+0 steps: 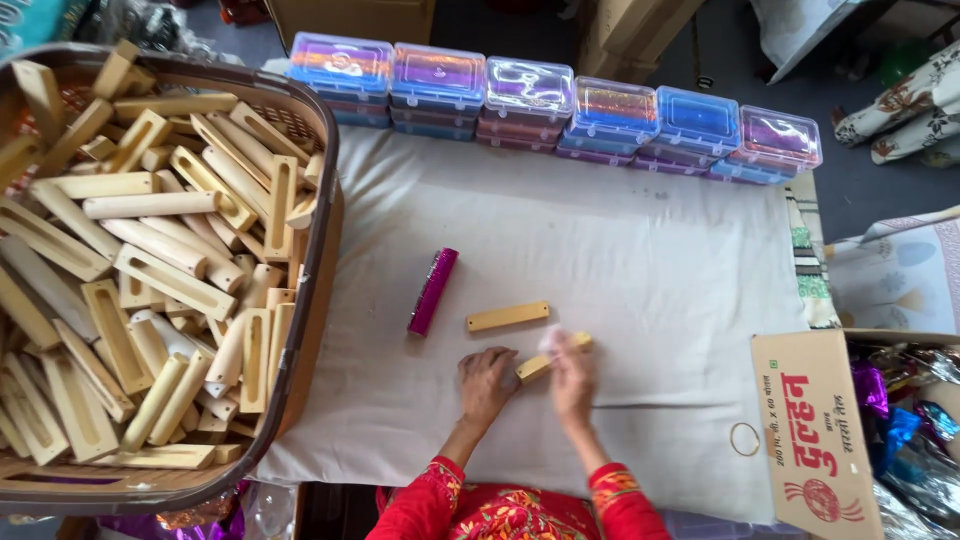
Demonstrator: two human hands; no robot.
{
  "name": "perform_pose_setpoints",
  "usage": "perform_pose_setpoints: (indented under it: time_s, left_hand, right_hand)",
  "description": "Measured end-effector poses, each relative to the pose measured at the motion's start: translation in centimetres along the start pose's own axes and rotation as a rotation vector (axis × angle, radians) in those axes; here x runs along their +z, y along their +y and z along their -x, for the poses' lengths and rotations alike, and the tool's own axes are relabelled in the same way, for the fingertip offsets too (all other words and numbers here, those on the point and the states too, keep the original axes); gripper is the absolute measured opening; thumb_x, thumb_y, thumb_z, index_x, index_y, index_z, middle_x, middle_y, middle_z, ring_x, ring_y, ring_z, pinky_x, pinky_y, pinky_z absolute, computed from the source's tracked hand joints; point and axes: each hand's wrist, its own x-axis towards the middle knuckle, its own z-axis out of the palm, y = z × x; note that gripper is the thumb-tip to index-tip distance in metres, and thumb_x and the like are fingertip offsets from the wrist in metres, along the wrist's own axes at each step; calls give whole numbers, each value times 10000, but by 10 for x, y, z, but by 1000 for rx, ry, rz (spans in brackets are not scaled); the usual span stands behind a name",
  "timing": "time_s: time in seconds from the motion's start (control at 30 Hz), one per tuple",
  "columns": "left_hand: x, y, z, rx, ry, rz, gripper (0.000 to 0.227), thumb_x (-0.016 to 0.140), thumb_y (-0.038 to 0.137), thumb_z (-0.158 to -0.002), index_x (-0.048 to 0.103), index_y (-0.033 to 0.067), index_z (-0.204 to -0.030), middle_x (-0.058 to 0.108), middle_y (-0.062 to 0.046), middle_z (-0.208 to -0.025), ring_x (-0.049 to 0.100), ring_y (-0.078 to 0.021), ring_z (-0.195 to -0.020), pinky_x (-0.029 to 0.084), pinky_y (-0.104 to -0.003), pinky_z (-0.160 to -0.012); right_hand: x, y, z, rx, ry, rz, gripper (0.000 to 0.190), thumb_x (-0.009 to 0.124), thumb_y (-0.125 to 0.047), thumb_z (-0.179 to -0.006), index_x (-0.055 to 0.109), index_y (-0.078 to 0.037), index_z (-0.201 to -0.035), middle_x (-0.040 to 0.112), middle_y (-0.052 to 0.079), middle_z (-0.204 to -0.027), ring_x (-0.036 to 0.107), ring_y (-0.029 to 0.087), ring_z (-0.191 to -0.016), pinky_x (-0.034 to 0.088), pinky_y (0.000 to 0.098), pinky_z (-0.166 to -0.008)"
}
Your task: The person is seen wrapping purple paper around wooden pieces and then assembling them together.
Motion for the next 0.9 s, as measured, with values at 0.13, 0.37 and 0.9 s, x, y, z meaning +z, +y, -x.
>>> perform_pose_setpoints:
  time_s: [0.13,0.37,0.9]
  left_hand:
    - [-6,7,-3,-121,-106,32,507,909,344,-629,746,161,-1073,677,6,-1124,603,-223,-1075,360,-489,-988]
    - [-13,22,-9,-178,-125,59,303,877,386,-718,777,208,-942,677,13,-1092,604,-206,-1064,319,-524,-1017]
    - [-10,3,-2,-127,-187,124,304,878,155,-704,667,126,-921,693,-18,-921,684,-243,-850,543,-387,-752]
  right_hand:
    - [11,-17,27,-117,-267,59,455,628,53,-859,740,-134,-1259,711,7,-1321,617,270,-1068,513,372,-978]
    - [-3,26,1,29,-361,30,415,639,20,-866,754,-147,-1228,726,-5,-1293,616,259,-1080,517,364,-970]
    - [-5,68,22,-141,-356,194,496,617,39,-926,651,-191,-1365,621,-56,-1456,668,267,-1054,581,330,-895]
